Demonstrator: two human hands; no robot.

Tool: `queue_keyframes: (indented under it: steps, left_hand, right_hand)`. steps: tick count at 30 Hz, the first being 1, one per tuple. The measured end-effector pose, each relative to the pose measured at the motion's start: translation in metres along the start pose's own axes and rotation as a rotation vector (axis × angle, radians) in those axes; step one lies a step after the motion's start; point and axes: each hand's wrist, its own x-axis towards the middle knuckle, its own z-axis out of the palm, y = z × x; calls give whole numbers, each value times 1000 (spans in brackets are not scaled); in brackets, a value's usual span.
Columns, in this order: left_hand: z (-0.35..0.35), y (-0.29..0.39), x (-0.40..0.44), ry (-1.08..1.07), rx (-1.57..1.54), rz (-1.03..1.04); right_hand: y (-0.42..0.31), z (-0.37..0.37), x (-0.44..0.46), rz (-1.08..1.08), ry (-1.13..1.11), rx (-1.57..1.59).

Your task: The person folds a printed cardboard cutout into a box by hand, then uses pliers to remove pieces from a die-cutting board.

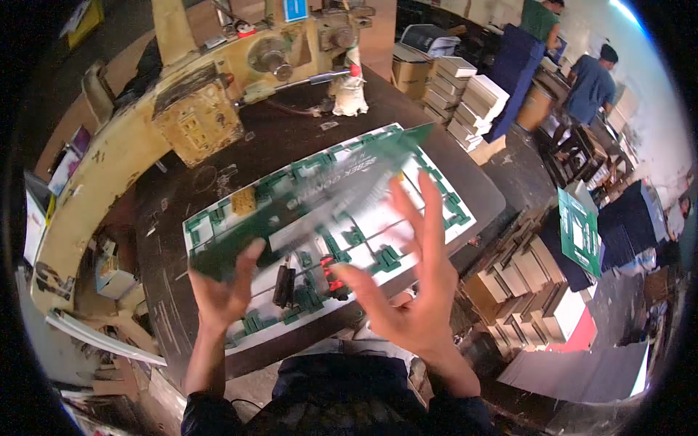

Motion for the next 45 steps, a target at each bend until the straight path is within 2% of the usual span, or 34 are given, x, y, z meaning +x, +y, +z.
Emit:
queue_keyframes:
  steps: [1, 2, 3, 6, 9, 13, 15, 17, 18, 21, 22, 24, 25, 27, 33, 35, 37, 40, 45]
  left_hand:
    - [0, 10, 7, 73, -126, -131]
    - [-4, 12, 13, 70, -188, -153]
    - [-8, 13, 17, 66, -250, -175]
    - [-19, 13, 21, -20, -359, -163]
    - [-27, 10, 25, -78, -411, -61]
    - [-33, 5, 27, -158, -379, -108]
    - [-28, 7, 27, -123, -431, -144]
    - [-26, 7, 29, -73, -425, -57]
    - [-33, 3, 27, -85, -290, -114]
    - [-35, 19, 32, 404, 142, 148]
    - [-36, 34, 35, 399, 139, 150]
    - [-35, 58, 33, 125, 634, 313]
    - [-36, 48, 28, -16, 612, 423]
    - [-39, 46, 28, -98, 572, 413]
    - [-61, 33, 25, 54, 602, 500]
    - [-66, 28, 19, 131, 600, 399]
    - [-62, 27, 18, 109, 548, 345]
    - [-64, 23, 23, -55, 545, 234]
    - [-57, 35, 37, -108, 472, 238]
  right_hand:
    - [-7, -6, 14, -199, -89, -348]
    - [3, -8, 22, -461, -117, -548]
    - [6, -2, 27, -531, -137, -513]
    - [-5, 4, 48, -664, -287, -715]
    - [-21, 9, 57, -625, -412, -770]
    - [-6, 14, 61, -598, -519, -614]
    - [-5, 18, 59, -613, -478, -574]
    - [0, 18, 53, -525, -474, -501]
    - [-2, 20, 54, -541, -421, -511]
    - [1, 16, 52, -474, -419, -512]
    - [-2, 17, 54, -465, -427, -479]
    - [-3, 19, 53, -502, -434, -471]
    - [-4, 21, 50, -544, -442, -459]
    - [-6, 25, 48, -486, -442, -426]
    - [-3, -10, 56, -375, -462, -530]
    - [5, -27, 60, -353, -301, -495]
    - [-1, -35, 64, -390, -361, -560]
    - [-3, -36, 63, -492, -351, -648]
    - [-12, -42, 66, -546, -313, -696]
